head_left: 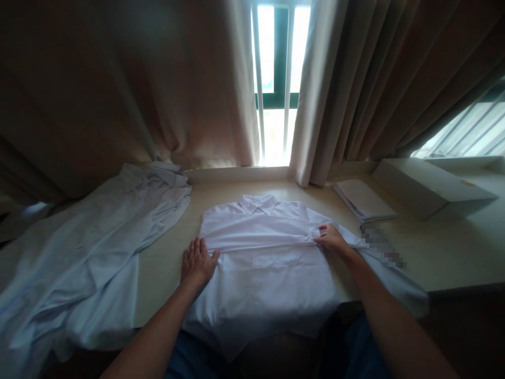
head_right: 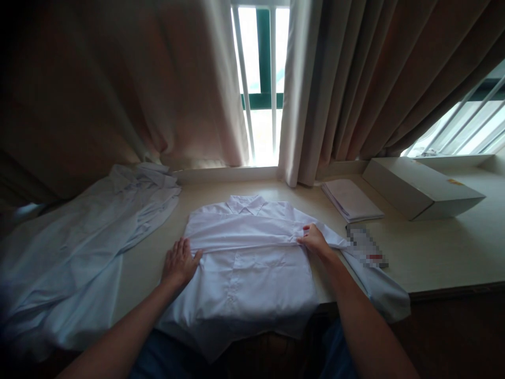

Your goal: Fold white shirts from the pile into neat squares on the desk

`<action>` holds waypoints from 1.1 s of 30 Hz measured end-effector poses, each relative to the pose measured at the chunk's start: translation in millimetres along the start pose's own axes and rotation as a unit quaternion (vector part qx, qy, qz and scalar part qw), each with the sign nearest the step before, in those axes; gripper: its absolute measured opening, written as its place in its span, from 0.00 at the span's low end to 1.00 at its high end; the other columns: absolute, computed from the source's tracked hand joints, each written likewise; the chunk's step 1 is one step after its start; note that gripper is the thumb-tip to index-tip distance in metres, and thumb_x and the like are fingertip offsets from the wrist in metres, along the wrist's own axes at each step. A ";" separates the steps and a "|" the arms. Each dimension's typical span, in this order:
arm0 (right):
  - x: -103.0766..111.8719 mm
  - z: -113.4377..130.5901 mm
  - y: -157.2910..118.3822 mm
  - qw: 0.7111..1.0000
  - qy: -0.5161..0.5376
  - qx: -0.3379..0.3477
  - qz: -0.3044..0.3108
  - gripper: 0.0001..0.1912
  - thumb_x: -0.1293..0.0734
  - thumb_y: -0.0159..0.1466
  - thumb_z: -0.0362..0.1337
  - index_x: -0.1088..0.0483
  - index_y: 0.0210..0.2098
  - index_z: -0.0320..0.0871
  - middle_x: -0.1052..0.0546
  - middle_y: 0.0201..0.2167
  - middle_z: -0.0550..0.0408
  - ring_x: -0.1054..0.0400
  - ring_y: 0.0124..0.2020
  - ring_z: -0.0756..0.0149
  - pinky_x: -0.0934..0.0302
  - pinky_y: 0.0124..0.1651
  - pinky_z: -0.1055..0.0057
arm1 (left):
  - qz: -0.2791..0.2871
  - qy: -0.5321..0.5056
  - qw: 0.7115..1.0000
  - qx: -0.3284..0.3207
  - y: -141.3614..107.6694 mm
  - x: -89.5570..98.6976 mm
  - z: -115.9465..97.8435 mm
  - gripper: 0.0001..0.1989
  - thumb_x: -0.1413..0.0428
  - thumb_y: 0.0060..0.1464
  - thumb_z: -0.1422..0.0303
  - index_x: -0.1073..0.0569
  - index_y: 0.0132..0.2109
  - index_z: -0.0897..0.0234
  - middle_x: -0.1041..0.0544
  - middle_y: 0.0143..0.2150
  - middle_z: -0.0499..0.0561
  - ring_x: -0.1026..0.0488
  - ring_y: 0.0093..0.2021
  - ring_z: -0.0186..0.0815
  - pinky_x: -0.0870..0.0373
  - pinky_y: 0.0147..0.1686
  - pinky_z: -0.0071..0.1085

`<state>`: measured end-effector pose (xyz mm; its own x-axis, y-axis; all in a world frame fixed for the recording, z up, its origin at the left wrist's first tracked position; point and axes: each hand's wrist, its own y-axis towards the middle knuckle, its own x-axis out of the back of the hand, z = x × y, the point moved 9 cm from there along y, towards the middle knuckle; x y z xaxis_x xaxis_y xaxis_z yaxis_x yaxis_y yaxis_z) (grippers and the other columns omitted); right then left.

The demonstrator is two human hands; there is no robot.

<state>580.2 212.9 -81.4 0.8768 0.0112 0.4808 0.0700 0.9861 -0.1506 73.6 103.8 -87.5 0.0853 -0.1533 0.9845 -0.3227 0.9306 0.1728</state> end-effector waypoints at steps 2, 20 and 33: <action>-2.0 4.4 0.9 0.997 0.066 -0.018 0.047 0.34 0.24 0.44 0.37 0.35 0.50 0.39 0.26 0.27 0.57 0.34 0.21 0.70 0.44 0.22 0.76 | 0.017 -0.001 1.000 0.009 2.1 2.9 0.9 0.39 0.62 0.59 0.51 0.47 0.67 0.79 0.50 0.70 0.65 0.56 0.69 0.50 0.59 0.65 0.48; -1.4 2.7 41.5 0.994 0.086 -0.074 0.000 0.13 0.29 0.49 0.40 0.25 0.30 0.36 0.35 0.13 0.60 0.48 0.14 0.76 0.57 0.16 0.77 | 0.133 -0.018 0.991 -0.020 153.5 -52.1 17.7 0.38 0.66 0.60 0.49 0.54 0.70 0.65 0.58 0.72 0.57 0.60 0.70 0.53 0.59 0.62 0.59; 5.8 5.4 49.3 0.997 0.022 -0.045 -0.053 0.13 0.31 0.51 0.40 0.24 0.31 0.34 0.27 0.20 0.56 0.39 0.18 0.72 0.51 0.20 0.77 | 0.104 -0.033 0.994 -0.007 144.6 -49.8 14.3 0.37 0.66 0.59 0.47 0.55 0.70 0.60 0.61 0.73 0.56 0.62 0.70 0.51 0.61 0.63 0.58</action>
<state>586.2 262.5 -81.4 0.8823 -0.1009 0.4597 0.2038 0.9624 -0.1799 9.2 241.3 -111.1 -0.0447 0.0216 0.9988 -0.3143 0.9487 -0.0346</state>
